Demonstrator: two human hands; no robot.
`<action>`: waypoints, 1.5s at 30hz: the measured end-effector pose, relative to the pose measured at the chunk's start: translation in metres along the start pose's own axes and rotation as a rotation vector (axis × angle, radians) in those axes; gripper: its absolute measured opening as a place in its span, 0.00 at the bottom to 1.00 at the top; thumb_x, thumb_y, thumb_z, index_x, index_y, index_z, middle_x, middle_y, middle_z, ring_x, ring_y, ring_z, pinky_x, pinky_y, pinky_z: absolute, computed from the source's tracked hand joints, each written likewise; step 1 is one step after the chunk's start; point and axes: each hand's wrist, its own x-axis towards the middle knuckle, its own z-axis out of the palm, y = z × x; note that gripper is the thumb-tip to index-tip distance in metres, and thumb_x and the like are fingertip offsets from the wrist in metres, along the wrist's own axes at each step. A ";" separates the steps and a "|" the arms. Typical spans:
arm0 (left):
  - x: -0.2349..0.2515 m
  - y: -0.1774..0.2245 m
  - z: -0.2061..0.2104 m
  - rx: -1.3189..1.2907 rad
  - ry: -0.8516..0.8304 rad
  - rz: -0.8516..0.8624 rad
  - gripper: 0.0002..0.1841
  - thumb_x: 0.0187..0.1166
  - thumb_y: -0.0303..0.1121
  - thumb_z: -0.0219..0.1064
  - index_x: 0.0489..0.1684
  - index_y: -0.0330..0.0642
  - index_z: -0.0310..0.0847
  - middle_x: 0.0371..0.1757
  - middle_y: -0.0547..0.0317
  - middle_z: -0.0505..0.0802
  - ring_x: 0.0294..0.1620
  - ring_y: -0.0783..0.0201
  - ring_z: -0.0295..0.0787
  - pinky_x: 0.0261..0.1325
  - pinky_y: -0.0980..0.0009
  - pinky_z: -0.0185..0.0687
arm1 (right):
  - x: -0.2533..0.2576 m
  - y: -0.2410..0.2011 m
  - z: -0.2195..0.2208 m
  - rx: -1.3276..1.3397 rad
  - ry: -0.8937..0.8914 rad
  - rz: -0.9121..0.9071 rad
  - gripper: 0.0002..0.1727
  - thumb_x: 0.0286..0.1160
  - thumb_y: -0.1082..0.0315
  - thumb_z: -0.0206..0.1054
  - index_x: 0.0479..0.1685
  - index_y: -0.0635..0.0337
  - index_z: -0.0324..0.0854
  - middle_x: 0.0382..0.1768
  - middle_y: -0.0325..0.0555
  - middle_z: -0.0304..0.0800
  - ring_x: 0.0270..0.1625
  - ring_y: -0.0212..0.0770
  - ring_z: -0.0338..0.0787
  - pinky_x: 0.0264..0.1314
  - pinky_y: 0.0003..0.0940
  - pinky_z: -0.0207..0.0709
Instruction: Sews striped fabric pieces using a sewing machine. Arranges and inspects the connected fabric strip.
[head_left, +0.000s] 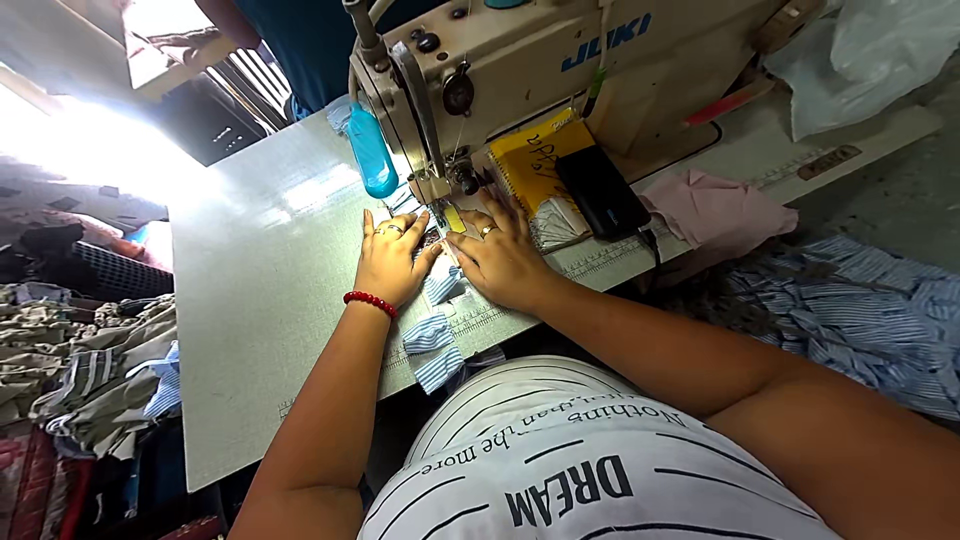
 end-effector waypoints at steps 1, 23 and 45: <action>0.001 -0.001 0.000 0.000 0.003 0.003 0.33 0.89 0.58 0.46 0.83 0.48 0.75 0.79 0.47 0.83 0.85 0.47 0.72 0.91 0.30 0.28 | 0.000 0.000 0.000 -0.002 -0.001 -0.001 0.27 0.89 0.51 0.44 0.78 0.38 0.82 0.86 0.49 0.71 0.96 0.61 0.47 0.92 0.73 0.28; -0.240 0.105 0.032 -0.745 0.363 -0.429 0.14 0.83 0.37 0.66 0.35 0.35 0.89 0.42 0.57 0.93 0.49 0.71 0.90 0.58 0.73 0.87 | -0.105 0.017 0.056 0.428 -0.930 0.149 0.36 0.80 0.42 0.67 0.76 0.63 0.76 0.69 0.65 0.84 0.74 0.63 0.81 0.76 0.69 0.68; -0.263 0.104 -0.163 -0.893 0.250 -0.213 0.07 0.84 0.48 0.67 0.50 0.63 0.88 0.35 0.80 0.91 0.27 0.85 0.84 0.29 0.87 0.83 | -0.025 -0.110 -0.030 1.651 -0.579 0.121 0.25 0.95 0.49 0.45 0.69 0.59 0.74 0.52 0.42 0.91 0.53 0.34 0.92 0.59 0.36 0.86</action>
